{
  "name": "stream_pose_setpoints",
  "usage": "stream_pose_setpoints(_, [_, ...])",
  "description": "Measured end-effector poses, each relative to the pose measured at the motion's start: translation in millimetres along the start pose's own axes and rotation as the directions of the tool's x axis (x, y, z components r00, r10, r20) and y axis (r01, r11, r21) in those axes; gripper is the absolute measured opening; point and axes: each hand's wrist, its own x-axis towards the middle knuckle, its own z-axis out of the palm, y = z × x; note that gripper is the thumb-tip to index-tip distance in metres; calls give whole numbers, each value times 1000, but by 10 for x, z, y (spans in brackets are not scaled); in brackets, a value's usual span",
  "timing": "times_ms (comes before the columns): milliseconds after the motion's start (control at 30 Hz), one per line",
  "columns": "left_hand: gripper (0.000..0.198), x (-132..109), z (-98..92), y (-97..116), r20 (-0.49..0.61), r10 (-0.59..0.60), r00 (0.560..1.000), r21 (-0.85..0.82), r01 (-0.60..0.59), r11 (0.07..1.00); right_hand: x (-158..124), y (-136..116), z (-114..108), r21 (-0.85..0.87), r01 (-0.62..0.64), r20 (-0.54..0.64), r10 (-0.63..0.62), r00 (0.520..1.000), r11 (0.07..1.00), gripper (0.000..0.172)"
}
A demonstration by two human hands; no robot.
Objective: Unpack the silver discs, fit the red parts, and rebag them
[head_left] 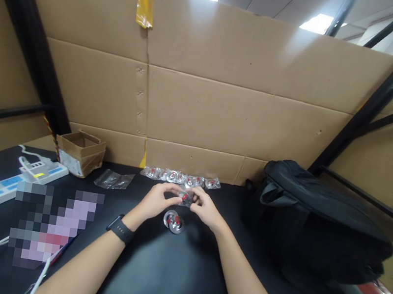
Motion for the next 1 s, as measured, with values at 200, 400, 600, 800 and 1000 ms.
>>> stream_pose_setpoints(200, [36,35,-108,-114,-67,-69,995,-24,68,997,13,-14,34,293,-127,-60,151,987,948,14])
stream_pose_setpoints(400, [32,30,-209,-95,42,-9,999,-60,12,998,21,72,-53,646,-353,99,385,918,677,31])
stream_pose_setpoints(600, [30,13,-225,-34,79,15,997,-100,-7,995,3,73,-31,651,-433,299,313,901,624,36])
stream_pose_setpoints(800, [38,46,-219,-165,-11,-62,998,-87,61,994,6,97,-15,604,-220,104,197,975,766,25])
stream_pose_setpoints(1000, [45,73,-203,-283,-127,-103,987,-48,97,994,31,142,29,394,11,-168,60,984,919,27])
